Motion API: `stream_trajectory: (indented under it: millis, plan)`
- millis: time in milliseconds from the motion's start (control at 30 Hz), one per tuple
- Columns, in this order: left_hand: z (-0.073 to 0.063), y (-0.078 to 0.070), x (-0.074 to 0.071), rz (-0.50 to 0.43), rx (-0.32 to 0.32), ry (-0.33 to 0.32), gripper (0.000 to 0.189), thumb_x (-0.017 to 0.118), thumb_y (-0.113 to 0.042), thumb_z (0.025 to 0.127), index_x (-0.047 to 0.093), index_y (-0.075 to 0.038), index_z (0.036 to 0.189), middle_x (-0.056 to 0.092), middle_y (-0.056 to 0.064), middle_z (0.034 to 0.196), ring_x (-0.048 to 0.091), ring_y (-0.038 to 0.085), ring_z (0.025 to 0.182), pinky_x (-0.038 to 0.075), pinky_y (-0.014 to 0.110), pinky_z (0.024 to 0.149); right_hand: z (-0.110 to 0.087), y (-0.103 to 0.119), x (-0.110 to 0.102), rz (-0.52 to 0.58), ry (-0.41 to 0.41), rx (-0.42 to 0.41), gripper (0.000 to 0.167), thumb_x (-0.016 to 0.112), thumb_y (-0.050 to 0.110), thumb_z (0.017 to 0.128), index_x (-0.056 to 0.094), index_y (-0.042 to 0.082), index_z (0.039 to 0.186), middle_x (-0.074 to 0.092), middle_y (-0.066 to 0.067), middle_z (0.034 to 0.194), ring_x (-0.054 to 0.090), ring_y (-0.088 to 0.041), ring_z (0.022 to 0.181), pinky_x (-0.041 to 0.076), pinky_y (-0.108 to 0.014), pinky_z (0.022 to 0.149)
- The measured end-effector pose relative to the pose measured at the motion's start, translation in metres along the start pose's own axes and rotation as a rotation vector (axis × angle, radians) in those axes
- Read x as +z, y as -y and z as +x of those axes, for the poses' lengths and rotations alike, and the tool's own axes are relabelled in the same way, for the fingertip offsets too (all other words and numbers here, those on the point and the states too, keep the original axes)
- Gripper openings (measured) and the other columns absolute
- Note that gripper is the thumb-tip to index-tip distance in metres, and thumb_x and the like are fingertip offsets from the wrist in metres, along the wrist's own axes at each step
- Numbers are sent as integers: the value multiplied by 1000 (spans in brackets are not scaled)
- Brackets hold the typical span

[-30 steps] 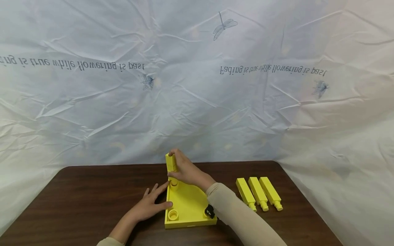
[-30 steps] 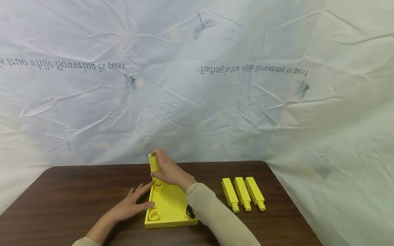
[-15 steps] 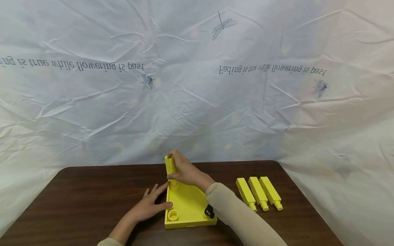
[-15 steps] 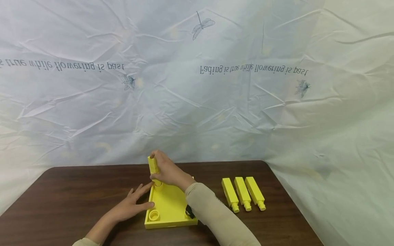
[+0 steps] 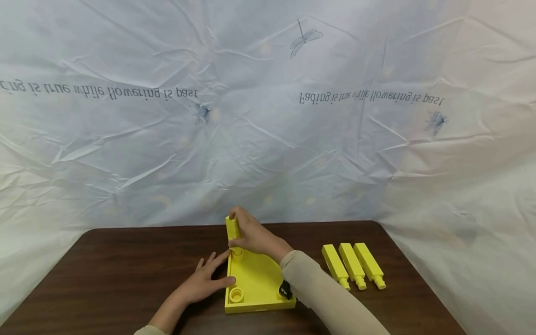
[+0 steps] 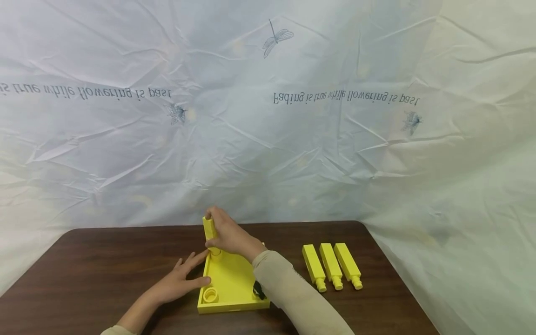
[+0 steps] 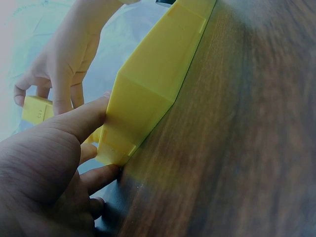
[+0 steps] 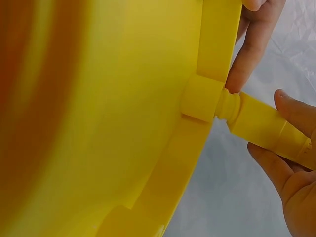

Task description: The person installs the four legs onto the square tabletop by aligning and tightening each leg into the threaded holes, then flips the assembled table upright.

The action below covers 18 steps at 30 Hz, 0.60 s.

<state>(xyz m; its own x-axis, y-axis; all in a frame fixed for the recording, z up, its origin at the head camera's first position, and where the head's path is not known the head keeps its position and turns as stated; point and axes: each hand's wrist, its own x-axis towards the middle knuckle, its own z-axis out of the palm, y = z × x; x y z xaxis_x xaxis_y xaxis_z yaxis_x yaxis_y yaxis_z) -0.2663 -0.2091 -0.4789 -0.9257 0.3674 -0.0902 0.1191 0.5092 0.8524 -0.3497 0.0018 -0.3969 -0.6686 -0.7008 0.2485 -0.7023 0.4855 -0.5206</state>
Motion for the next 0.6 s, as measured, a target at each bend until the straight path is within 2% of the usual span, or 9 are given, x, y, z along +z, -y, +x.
stream_trajectory:
  millis: [333,600]
  plan:
    - [1,-2,0,4,15,10,82,70,-40,103,29,-14,169,21,27,171,-7,56,156,-1,87,111,0,-2,-1,-13,0,2,54,81,15,96,37,14,127,48,-5,123,52,-19,106,51,-27,84]
    - [2,0,0,7,8,12,82,70,-40,103,28,-15,169,19,27,171,-8,57,155,1,87,110,-2,2,-8,-17,31,34,50,78,19,99,39,15,131,52,-6,128,56,-17,102,52,-28,83]
